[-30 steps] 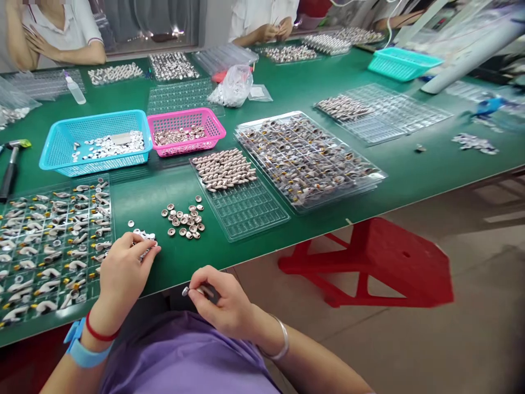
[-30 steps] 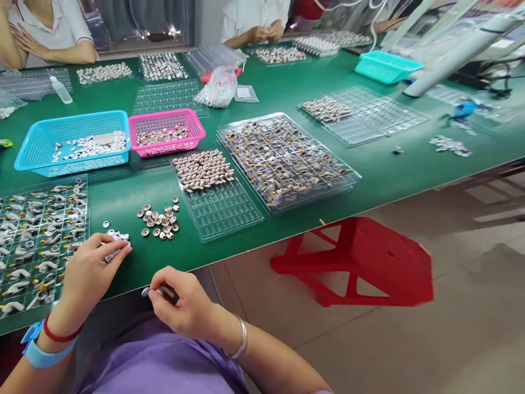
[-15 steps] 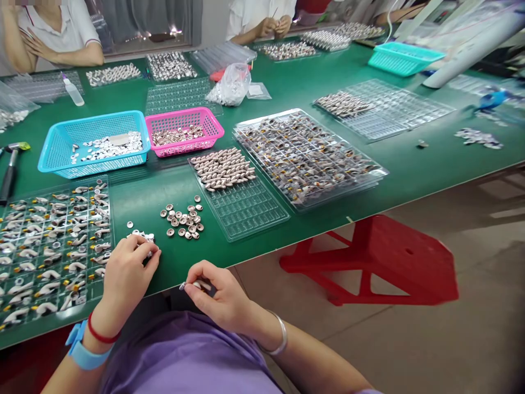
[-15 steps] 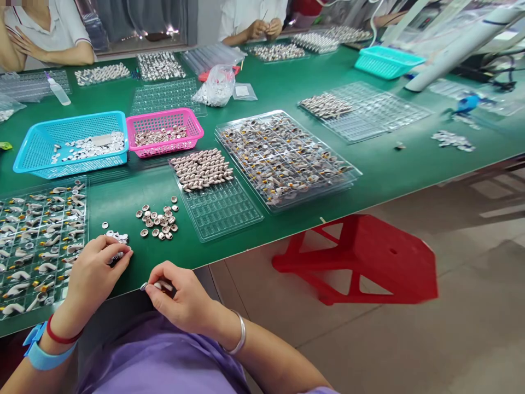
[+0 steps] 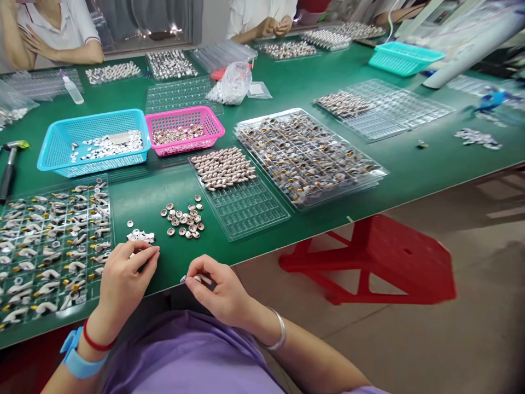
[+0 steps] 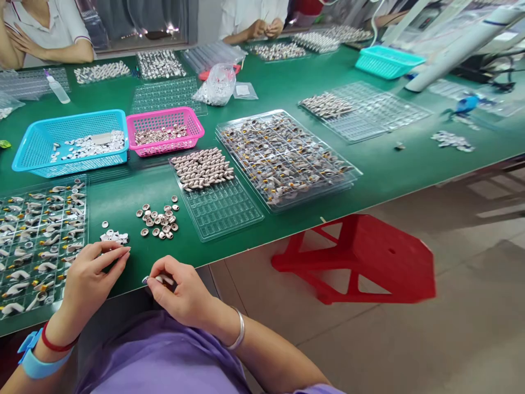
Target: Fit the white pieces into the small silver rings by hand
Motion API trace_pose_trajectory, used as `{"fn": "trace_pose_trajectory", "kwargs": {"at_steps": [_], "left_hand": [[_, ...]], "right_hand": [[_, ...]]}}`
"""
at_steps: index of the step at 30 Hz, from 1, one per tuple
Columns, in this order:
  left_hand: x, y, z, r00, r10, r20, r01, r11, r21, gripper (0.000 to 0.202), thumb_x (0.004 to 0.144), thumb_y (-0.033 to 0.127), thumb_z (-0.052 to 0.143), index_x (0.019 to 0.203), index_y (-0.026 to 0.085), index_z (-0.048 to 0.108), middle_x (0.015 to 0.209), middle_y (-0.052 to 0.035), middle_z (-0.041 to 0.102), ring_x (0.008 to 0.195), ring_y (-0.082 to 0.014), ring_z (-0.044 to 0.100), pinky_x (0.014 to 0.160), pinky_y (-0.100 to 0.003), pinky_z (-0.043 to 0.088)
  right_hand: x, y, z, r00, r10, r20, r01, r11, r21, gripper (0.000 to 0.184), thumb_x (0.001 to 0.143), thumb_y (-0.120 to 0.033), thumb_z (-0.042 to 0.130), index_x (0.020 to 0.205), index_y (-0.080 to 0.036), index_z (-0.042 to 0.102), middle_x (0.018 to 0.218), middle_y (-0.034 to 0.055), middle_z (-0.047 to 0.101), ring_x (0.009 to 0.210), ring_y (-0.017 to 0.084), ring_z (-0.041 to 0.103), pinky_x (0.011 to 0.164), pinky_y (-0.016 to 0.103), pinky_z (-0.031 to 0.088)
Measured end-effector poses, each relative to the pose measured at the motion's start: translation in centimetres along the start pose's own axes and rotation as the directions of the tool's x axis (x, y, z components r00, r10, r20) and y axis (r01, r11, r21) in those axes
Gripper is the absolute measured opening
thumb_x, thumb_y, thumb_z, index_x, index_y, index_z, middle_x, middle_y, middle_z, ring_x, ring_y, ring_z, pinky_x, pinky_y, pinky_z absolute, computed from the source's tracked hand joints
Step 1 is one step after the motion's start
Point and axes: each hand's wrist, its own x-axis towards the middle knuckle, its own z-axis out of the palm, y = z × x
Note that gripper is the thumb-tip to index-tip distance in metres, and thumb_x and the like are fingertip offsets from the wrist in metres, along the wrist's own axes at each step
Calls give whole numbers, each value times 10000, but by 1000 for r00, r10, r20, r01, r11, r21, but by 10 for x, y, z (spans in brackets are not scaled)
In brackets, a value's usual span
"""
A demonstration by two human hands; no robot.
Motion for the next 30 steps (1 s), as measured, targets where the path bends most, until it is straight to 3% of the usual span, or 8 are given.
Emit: {"fn": "trace_pose_trajectory", "kwargs": {"at_steps": [4,10,16,20,26,30], "left_hand": [[-2,2,-1,1000,5,-28,-5,1000,-5,149,909,215,601,919,174,745,972,-80,776,847,-217,704,795,-350,541],[-3,6,3,997,-35,-69,36,999,11,128,892,178,599,904,157,724,888,-82,786,796,-229,720,761,-361,550],[-5,12,2,996,-46,-76,43,998,-45,109,889,204,608,907,192,715,883,-57,791,815,-225,734,777,-355,558],[-13,22,-3,992,-92,-87,81,989,-120,104,893,209,610,950,213,697,903,-33,788,783,-177,742,735,-274,573],[-24,35,-11,983,-174,-63,155,959,-238,164,892,213,628,1039,206,701,891,-20,781,685,-128,734,675,-198,580],[-26,36,-14,952,-305,30,281,829,-483,157,830,182,685,956,243,754,886,0,790,717,-139,745,696,-200,599]], "right_hand": [[3,0,1,1000,-1,-17,0,999,-36,87,861,-234,571,792,-189,543,640,-51,486,549,83,410,531,211,350],[5,2,5,1000,-9,-20,8,998,-58,73,859,-221,564,797,-185,552,702,-26,526,605,99,460,578,226,381],[7,0,11,999,-36,-24,37,998,51,49,875,-214,548,835,-187,538,960,70,674,638,102,498,599,240,432],[9,-5,13,997,-81,13,80,995,51,70,876,-207,540,816,-196,506,1077,94,700,558,77,431,554,237,414],[4,-4,14,988,-144,47,144,989,18,58,872,-186,540,829,-201,503,1095,94,713,537,73,410,538,228,408],[2,-6,14,985,-161,56,160,987,23,40,880,-195,533,854,-202,504,1070,93,721,543,75,433,530,221,414]]}}
